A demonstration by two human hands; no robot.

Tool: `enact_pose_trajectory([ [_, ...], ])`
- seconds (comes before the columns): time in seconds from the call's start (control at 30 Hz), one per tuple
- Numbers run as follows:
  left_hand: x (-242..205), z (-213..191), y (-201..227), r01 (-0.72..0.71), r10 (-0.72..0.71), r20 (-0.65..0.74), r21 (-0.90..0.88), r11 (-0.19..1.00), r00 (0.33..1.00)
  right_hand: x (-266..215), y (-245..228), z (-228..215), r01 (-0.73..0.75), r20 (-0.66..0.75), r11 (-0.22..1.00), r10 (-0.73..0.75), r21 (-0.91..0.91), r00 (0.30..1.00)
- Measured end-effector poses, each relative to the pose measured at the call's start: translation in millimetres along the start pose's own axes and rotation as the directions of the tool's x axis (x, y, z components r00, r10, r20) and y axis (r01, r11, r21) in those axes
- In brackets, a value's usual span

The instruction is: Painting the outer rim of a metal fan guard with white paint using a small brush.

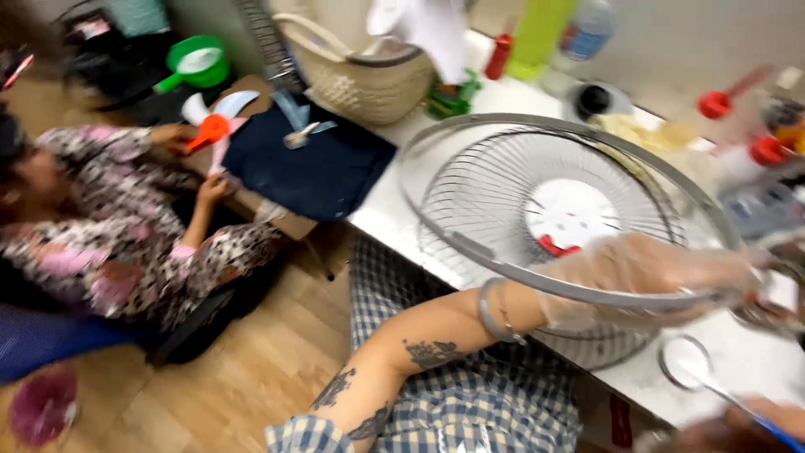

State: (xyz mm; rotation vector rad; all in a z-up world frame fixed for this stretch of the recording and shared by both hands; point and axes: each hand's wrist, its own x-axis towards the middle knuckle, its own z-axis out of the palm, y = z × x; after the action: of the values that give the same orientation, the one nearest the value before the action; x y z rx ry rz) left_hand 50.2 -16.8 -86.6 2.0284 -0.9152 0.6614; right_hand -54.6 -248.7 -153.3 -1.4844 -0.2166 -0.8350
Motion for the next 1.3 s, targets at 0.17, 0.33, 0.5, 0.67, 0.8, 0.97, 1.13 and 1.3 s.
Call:
enact_pose_trajectory([
  [0.17,3,-53,44,-0.025,0.031,-0.11,0.052,0.998,0.993,10,-149,134,0.276,-0.076,0.956,-0.27,0.096,0.96],
  [0.33,13,-78,63,0.043,-0.041,-0.023,0.094,0.995,0.999,20,-144,136,0.338,0.065,0.91,-0.363,0.241,0.93],
  [0.5,12,-76,57,0.031,-0.034,0.016,0.151,0.988,0.999,25,-162,145,0.362,0.188,0.903,-0.406,0.231,0.894],
  [0.67,14,-80,62,0.059,-0.067,0.041,0.184,0.981,0.997,29,-154,140,0.353,0.348,0.91,-0.41,0.217,0.843],
  [0.8,13,-73,58,0.048,-0.055,0.023,0.219,0.975,0.998,29,-162,148,0.353,0.375,0.92,-0.391,0.168,0.841],
  [0.97,5,-66,52,-0.025,0.049,-0.09,0.244,0.969,0.995,24,-153,150,0.266,0.253,0.956,-0.29,0.125,0.923],
  [1.13,11,-54,45,-0.074,0.111,-0.157,0.225,0.971,0.981,27,-142,144,0.316,0.135,0.927,-0.345,0.201,0.929],
  [1.3,11,-65,54,0.048,-0.053,0.009,0.281,0.959,0.999,18,-161,149,0.264,0.304,0.952,-0.299,0.153,0.905],
])
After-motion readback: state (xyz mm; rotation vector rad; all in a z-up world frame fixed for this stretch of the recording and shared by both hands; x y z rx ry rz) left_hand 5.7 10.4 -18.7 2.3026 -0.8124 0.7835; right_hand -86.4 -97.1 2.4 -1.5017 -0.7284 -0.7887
